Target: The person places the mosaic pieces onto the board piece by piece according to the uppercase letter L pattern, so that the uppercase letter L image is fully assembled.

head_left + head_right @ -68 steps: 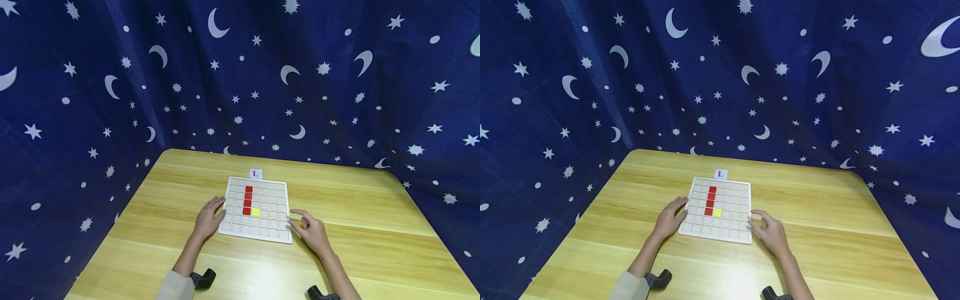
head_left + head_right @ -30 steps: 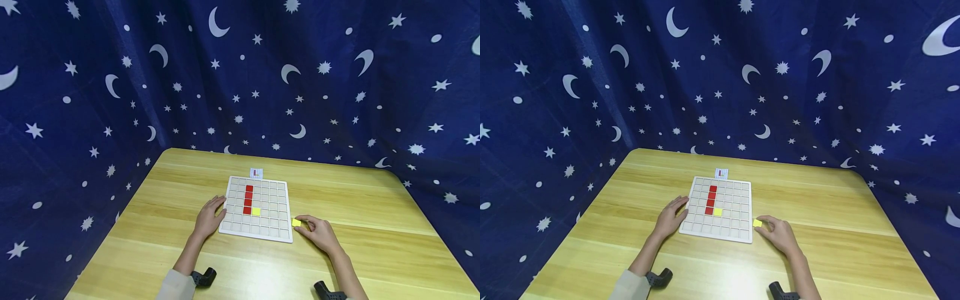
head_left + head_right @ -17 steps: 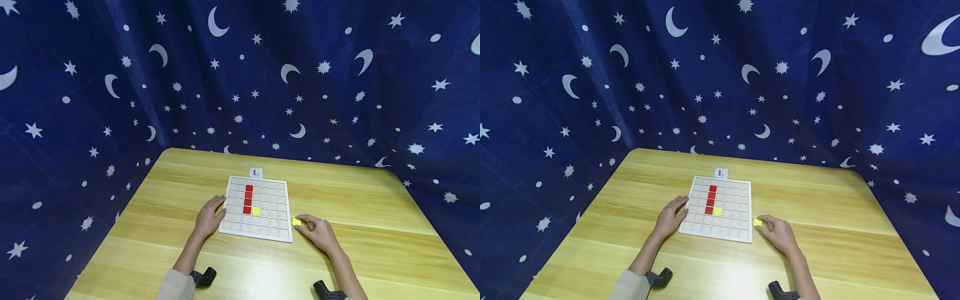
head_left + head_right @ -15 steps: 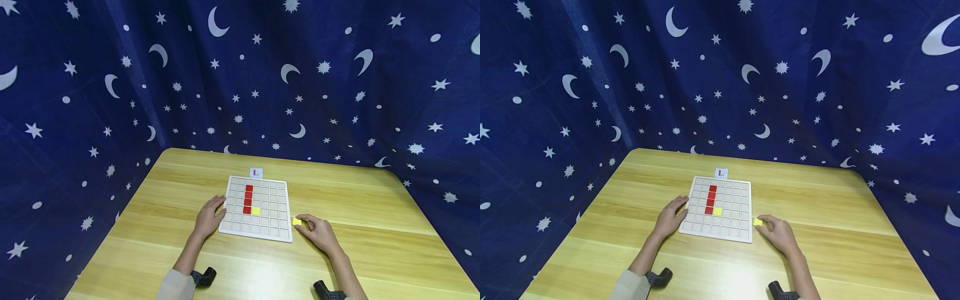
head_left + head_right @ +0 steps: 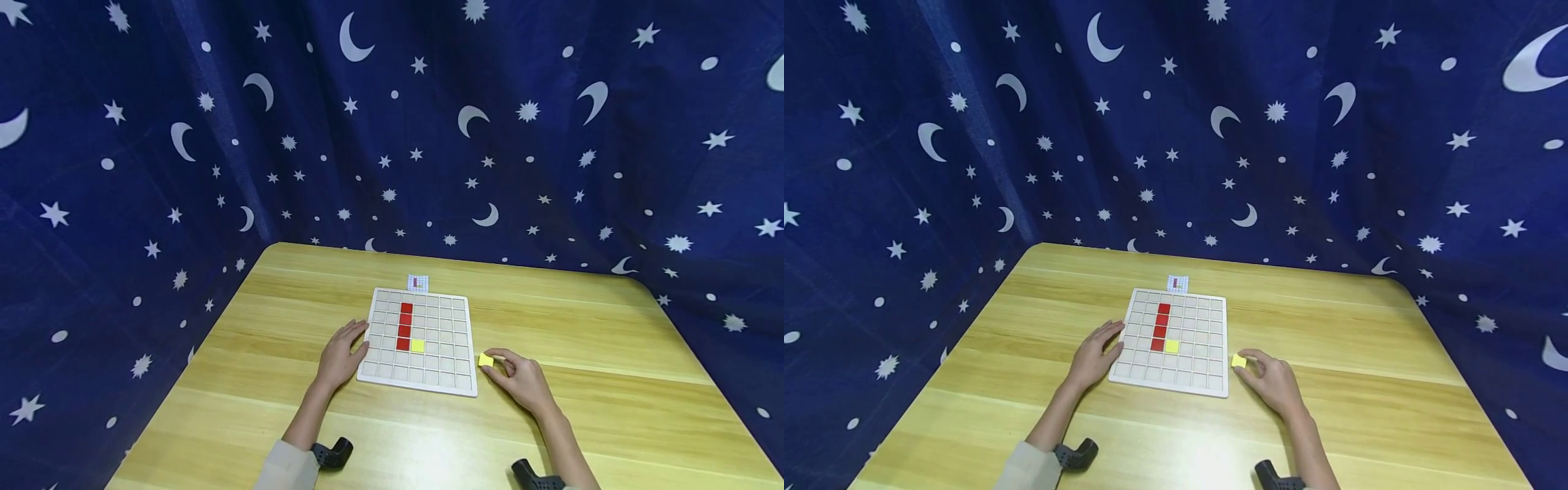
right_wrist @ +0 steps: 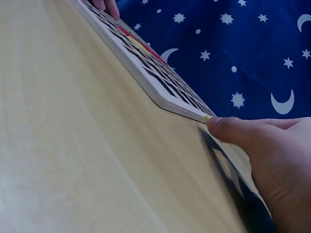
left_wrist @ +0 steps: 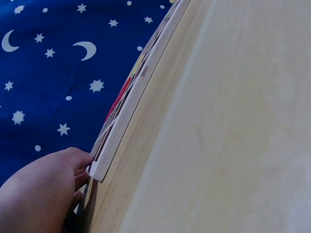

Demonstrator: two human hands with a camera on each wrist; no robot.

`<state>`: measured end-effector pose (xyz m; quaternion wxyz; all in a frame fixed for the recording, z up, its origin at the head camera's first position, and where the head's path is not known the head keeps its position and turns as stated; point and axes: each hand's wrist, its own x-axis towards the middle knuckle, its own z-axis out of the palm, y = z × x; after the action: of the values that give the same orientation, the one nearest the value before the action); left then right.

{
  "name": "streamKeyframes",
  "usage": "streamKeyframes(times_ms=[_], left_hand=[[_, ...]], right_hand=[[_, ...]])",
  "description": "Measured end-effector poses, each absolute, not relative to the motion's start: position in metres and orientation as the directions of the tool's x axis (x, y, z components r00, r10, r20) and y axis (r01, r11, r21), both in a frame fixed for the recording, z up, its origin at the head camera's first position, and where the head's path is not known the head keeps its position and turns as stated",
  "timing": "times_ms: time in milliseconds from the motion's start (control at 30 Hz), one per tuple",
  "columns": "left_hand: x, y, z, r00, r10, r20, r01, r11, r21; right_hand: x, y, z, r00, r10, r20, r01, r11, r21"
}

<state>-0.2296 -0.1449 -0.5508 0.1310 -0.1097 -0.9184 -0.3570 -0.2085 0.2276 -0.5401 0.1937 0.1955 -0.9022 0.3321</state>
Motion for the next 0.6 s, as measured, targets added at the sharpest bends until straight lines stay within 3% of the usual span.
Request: streamKeyframes(times_ms=[600], left_hand=[[-0.228,-0.145,-0.549,-0.921,0.13,0.367,0.343,0.716,0.608]], right_hand=[[-0.208,0.217,-0.528,-0.772,-0.214,0.599,-0.553,0.692,-0.465]])
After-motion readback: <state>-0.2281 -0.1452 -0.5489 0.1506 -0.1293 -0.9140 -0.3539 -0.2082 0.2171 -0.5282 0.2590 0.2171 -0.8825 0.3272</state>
